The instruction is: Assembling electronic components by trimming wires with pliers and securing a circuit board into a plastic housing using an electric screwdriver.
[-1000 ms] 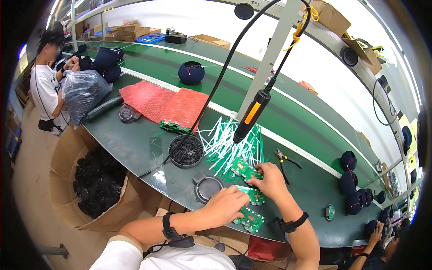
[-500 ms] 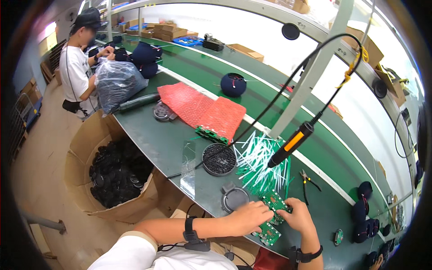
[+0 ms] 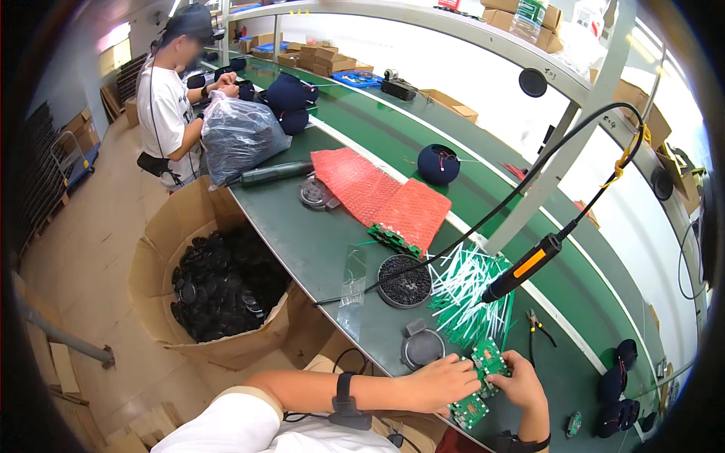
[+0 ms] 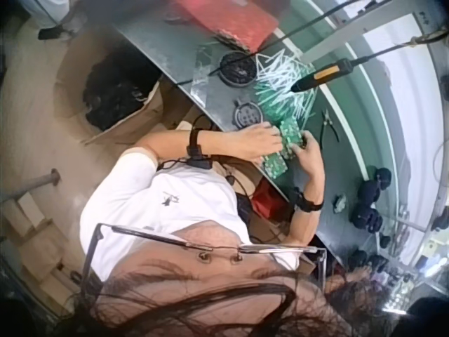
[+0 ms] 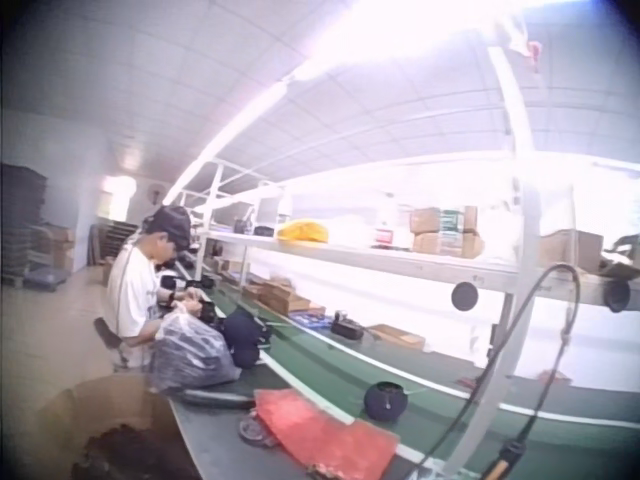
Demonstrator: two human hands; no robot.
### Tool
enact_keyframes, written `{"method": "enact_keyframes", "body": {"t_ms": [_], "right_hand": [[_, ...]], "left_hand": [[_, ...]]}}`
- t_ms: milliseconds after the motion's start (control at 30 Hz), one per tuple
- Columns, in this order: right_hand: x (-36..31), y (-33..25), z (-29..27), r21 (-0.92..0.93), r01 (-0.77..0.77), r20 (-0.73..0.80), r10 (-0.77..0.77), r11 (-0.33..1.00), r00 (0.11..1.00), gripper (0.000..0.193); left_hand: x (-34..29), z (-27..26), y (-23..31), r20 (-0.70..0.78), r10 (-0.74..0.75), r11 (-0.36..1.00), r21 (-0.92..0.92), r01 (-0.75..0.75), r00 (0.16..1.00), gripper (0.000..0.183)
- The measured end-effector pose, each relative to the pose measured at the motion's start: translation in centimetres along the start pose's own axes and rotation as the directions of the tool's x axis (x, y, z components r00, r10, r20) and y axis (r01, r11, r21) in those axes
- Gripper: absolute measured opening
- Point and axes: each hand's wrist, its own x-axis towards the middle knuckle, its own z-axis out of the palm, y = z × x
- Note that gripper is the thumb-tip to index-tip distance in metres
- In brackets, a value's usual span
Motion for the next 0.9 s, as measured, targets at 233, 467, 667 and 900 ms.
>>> {"method": "enact_keyframes", "body": {"t_ms": [233, 467, 667, 900], "right_hand": [[-0.3, 2.5, -0.4, 0.462, -0.106, 0.064, 0.086, 0.881, 0.994, 0.034], [-2.0, 4.4, -1.1, 0.652, 0.002, -0.182, 0.155, 0.758, 0.971, 0.035], [-4.9, 6.0, -0.1, 0.804, 0.150, -0.282, 0.148, 0.575, 0.948, 0.037], [-9.8, 5.8, 2.8, 0.837, 0.254, -0.397, 0.217, 0.485, 0.892, 0.039]], "left_hand": [[-0.2, 0.9, 0.1, -0.062, 0.033, 0.999, 0.002, -0.033, 0.998, 0.080], [-0.4, 0.5, 0.0, -0.031, -0.002, 0.997, -0.081, -0.001, 1.000, 0.089], [1.1, 0.9, -0.8, 0.119, 0.048, 0.998, -0.049, -0.042, 0.992, 0.089], [-1.8, -2.9, 0.2, -0.098, -0.112, 0.964, -0.252, 0.084, 0.989, 0.065]]}}
